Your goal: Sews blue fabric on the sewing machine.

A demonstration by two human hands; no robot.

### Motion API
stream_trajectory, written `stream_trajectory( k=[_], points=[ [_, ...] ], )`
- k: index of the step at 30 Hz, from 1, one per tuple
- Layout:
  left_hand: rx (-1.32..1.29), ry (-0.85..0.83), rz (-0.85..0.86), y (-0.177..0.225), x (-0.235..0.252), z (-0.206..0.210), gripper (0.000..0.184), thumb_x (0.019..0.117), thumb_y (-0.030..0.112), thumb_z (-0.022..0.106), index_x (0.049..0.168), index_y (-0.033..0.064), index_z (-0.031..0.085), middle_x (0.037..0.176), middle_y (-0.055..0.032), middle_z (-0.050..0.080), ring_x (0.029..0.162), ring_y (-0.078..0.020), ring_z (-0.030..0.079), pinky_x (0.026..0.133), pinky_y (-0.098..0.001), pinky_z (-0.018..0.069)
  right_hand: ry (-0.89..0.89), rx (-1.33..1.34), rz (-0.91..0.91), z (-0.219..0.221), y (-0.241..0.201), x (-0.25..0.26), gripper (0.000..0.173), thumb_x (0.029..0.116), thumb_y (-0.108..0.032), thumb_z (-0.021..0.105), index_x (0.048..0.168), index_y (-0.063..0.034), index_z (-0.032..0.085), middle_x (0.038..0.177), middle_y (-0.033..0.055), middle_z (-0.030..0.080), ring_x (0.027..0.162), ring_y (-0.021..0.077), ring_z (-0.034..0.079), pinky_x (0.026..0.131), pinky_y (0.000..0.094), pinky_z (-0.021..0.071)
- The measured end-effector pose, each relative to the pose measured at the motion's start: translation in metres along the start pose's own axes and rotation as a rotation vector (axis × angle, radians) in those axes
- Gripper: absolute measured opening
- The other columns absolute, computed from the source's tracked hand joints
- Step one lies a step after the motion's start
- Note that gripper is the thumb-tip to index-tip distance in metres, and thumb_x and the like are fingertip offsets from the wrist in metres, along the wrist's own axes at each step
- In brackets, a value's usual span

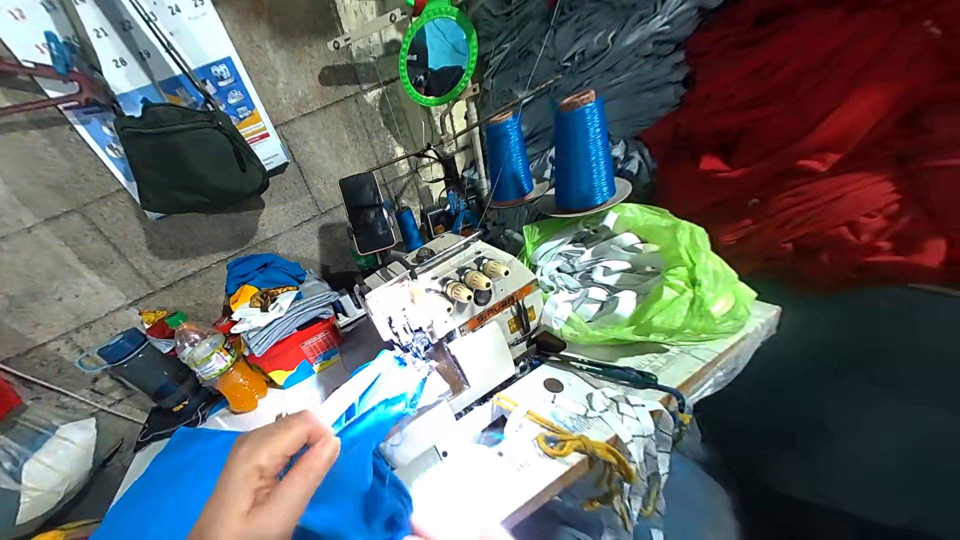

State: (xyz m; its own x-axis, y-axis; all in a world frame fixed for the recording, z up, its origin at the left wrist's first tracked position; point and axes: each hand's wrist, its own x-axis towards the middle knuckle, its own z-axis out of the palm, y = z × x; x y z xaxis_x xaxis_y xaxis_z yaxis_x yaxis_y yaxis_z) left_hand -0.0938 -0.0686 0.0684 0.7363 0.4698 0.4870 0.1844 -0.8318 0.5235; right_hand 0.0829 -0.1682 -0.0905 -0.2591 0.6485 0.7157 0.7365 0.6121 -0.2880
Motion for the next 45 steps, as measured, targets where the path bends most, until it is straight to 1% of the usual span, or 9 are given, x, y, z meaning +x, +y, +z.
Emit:
stream_trajectory(
  k=[7,10,14,23,27,32,36,41,45],
  points=[
    [-0.086,0.024,0.045,-0.014,-0.004,0.001,0.019,0.1026,0.015,0.053,0.089,0.0099,0.065,0.083,0.0079,0.064,0.080,0.0086,0.058,0.073,-0.0100,0.0481,0.297,0.062,0.384,-0.053,0.063,-0.016,0.024,0.0963,-0.024,0.062,0.090,-0.0023,0.069,0.073,0.0087,0.067,0.059,0.0179,0.064,0.053,0.0366,0.0545],
    [-0.339,0.188,-0.279,-0.014,-0.002,-0.001,0.027,0.1011,0.009,0.048,0.085,0.0186,0.067,0.078,0.0099,0.066,0.072,0.0020,0.062,0.068,-0.0167,0.0539,0.463,0.048,0.401,-0.059,0.075,0.004,0.023,0.0958,-0.027,0.058,0.097,-0.0063,0.070,0.081,0.0022,0.067,0.061,0.0052,0.059,0.054,0.0220,0.0518],
    [-0.607,0.419,-0.553,-0.012,0.010,0.001,0.038,0.1058,0.007,0.033,0.082,0.0121,0.063,0.073,0.0006,0.069,0.068,-0.0057,0.068,0.065,-0.0240,0.0595,0.277,0.063,0.474,-0.066,0.071,0.037,0.020,0.0913,-0.014,0.063,0.106,-0.0059,0.074,0.089,0.0073,0.066,0.064,0.0146,0.060,0.059,0.0328,0.0541],
    [-0.811,0.401,-0.595,-0.005,0.018,0.003,0.042,0.1096,0.011,0.029,0.092,0.0079,0.066,0.080,-0.0058,0.073,0.073,-0.0102,0.073,0.068,-0.0269,0.0623,-0.171,0.172,0.484,-0.061,0.069,0.100,0.029,0.1055,-0.017,0.053,0.127,-0.0058,0.069,0.124,0.0134,0.069,0.118,0.0278,0.065,0.104,0.0480,0.0486],
    [-0.863,0.446,-0.704,-0.012,0.021,-0.001,0.038,0.1112,0.016,0.030,0.105,0.0049,0.065,0.087,-0.0103,0.074,0.078,-0.0160,0.075,0.070,-0.0321,0.0636,-0.002,0.309,0.513,-0.058,0.085,0.101,0.021,0.1021,-0.010,0.055,0.098,0.0008,0.073,0.089,0.0133,0.070,0.089,0.0230,0.067,0.083,0.0424,0.0536],
    [-0.928,0.507,-0.808,-0.010,0.027,0.002,0.038,0.1119,0.024,0.033,0.108,0.0037,0.065,0.088,-0.0128,0.074,0.079,-0.0189,0.075,0.069,-0.0343,0.0638,-0.027,0.394,0.592,-0.069,0.077,0.089,0.023,0.1044,-0.016,0.054,0.099,-0.0018,0.071,0.084,0.0077,0.065,0.072,0.0147,0.061,0.070,0.0337,0.0521],
    [-0.928,0.432,-0.719,-0.010,0.021,0.005,0.036,0.1107,0.018,0.032,0.105,0.0050,0.066,0.088,-0.0116,0.074,0.080,-0.0173,0.075,0.071,-0.0335,0.0637,-0.083,0.519,0.606,-0.076,0.068,0.080,0.025,0.1051,-0.018,0.053,0.102,-0.0004,0.071,0.090,0.0057,0.063,0.071,0.0071,0.057,0.068,0.0239,0.0497],
    [-0.586,0.056,-0.430,0.004,0.001,0.004,0.028,0.1060,0.017,0.045,0.089,0.0234,0.066,0.079,0.0099,0.069,0.073,0.0009,0.066,0.068,-0.0194,0.0567,0.085,0.412,0.586,-0.070,0.068,0.060,0.025,0.1018,-0.018,0.058,0.120,-0.0078,0.072,0.110,0.0071,0.067,0.078,0.0106,0.060,0.070,0.0295,0.0525],
    [-0.324,-0.173,-0.177,0.022,-0.011,0.018,0.020,0.1046,0.011,0.050,0.090,0.0097,0.063,0.078,0.0091,0.061,0.073,0.0063,0.057,0.068,-0.0141,0.0484,0.281,0.173,0.460,-0.058,0.068,0.020,0.020,0.0959,-0.018,0.056,0.101,-0.0077,0.073,0.085,0.0050,0.068,0.065,0.0110,0.062,0.059,0.0287,0.0539]
  ],
)
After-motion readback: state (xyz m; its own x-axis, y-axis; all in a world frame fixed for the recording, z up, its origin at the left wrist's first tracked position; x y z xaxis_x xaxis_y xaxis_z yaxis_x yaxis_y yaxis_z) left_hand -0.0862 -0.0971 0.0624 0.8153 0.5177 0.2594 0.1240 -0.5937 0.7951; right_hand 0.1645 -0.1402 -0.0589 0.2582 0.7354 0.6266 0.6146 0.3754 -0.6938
